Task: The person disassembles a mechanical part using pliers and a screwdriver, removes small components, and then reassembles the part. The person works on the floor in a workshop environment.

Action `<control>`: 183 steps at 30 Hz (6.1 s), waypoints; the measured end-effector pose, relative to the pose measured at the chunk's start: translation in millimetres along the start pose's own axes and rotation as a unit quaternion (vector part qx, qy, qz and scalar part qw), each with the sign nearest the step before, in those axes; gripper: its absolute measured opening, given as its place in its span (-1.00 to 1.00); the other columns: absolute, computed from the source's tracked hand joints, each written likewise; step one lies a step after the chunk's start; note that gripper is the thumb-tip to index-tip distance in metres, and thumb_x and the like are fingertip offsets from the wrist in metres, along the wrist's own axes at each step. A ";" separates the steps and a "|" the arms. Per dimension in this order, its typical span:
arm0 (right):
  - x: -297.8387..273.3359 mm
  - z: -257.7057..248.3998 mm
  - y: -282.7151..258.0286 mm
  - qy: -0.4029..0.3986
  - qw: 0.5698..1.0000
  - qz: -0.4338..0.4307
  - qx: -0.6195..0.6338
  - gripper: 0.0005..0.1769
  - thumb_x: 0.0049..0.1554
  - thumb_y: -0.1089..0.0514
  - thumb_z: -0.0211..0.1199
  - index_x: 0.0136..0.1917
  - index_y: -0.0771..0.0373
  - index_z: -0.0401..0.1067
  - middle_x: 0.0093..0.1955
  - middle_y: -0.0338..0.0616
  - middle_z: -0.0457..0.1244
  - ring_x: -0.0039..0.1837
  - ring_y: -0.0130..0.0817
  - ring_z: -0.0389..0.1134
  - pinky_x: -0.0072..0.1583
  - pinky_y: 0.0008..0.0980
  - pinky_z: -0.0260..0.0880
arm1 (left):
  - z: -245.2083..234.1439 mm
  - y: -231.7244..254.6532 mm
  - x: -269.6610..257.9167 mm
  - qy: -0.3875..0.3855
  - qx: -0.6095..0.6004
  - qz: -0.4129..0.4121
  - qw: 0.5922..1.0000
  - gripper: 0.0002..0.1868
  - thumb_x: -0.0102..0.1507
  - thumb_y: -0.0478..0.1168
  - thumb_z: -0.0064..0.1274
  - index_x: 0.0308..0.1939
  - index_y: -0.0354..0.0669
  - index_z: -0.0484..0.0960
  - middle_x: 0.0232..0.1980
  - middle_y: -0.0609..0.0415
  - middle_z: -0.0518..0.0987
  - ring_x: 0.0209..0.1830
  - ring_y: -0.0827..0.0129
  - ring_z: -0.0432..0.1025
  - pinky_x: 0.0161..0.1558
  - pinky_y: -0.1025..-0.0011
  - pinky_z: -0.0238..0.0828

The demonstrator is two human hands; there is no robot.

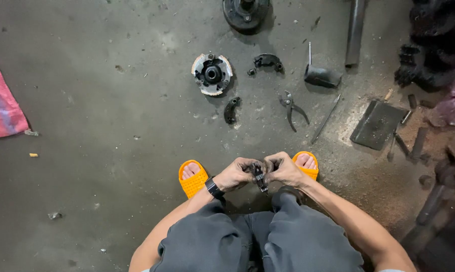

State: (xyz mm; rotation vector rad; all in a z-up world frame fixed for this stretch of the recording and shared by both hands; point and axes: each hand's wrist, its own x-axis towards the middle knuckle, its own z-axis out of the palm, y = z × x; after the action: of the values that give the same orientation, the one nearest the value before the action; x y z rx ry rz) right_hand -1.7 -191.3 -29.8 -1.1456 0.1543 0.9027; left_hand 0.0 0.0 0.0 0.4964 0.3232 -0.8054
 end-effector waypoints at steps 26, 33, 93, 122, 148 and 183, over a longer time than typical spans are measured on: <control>44.5 11.1 -79.9 0.069 0.768 -0.159 -0.616 -0.94 -0.03 0.23 0.17 -0.31 0.18 0.31 -0.44 -0.19 0.18 -0.31 -0.14 0.31 -0.32 -0.32 0.29 | -43.1 34.1 36.7 0.316 0.277 0.088 0.903 -0.80 0.09 -0.18 0.21 -0.36 -0.25 0.64 -0.48 -0.01 0.57 -0.41 0.53 0.38 -0.36 0.44 0.44; 45.7 6.8 -70.8 0.065 0.916 -0.179 -0.354 -0.91 -0.05 0.27 0.28 -0.33 0.23 0.38 -0.50 -0.11 0.25 -0.38 -0.15 0.33 -0.34 -0.42 0.27 | 6.1 60.8 26.8 0.290 0.033 0.028 0.956 -0.85 0.07 -0.29 0.18 -0.39 -0.35 0.60 -0.46 -0.02 0.56 -0.45 0.37 0.49 -0.41 0.40 0.52; 72.9 19.8 -96.6 0.064 0.674 -0.210 -0.705 -0.95 -0.02 0.25 0.09 -0.32 0.21 0.29 -0.48 -0.21 0.10 -0.39 -0.24 0.27 -0.40 -0.39 0.23 | -80.3 46.9 45.5 0.322 0.286 0.133 0.893 -0.84 0.14 -0.19 0.14 -0.48 -0.18 0.64 -0.53 0.06 0.55 -0.42 0.56 0.36 -0.37 0.46 0.44; 100.8 -25.2 -138.3 0.156 0.646 0.076 -0.743 -0.50 -0.03 0.29 0.05 0.19 0.00 0.39 -0.21 0.12 0.30 -0.19 0.07 0.39 -0.18 -0.05 0.40 | -50.5 74.6 43.5 0.290 0.823 0.084 0.481 -0.65 0.10 -0.18 0.08 -0.21 -0.34 0.32 -0.24 -0.10 0.36 -0.21 0.06 0.40 -0.33 0.23 0.47; 52.7 53.4 -87.7 0.232 0.895 -0.117 -0.362 -0.87 0.10 0.30 0.09 -0.11 0.30 0.44 -0.39 0.02 0.29 -0.32 -0.21 0.36 -0.36 -0.35 0.31 | -62.0 63.9 45.7 0.414 0.074 0.208 0.883 -0.72 0.04 -0.31 0.25 -0.27 -0.39 0.53 -0.41 -0.09 0.54 -0.41 0.38 0.46 -0.40 0.39 0.53; 89.8 9.3 -114.3 0.182 0.726 0.102 -0.656 -0.48 0.01 0.31 0.06 0.27 0.27 0.26 -0.14 0.34 0.29 -0.04 0.24 0.33 -0.02 0.10 0.32 | -124.1 121.5 -23.8 0.314 0.856 0.145 0.384 -0.56 0.09 -0.53 -0.09 0.07 -0.40 0.33 0.14 -0.34 0.34 0.22 -0.08 0.20 0.16 0.20 0.22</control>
State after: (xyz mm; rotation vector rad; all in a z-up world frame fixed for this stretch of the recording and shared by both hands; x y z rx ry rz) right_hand 132.1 -148.1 8.4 -2.6972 -0.0882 0.9405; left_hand 64.8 152.6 -57.0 2.8486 -0.0875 -0.2289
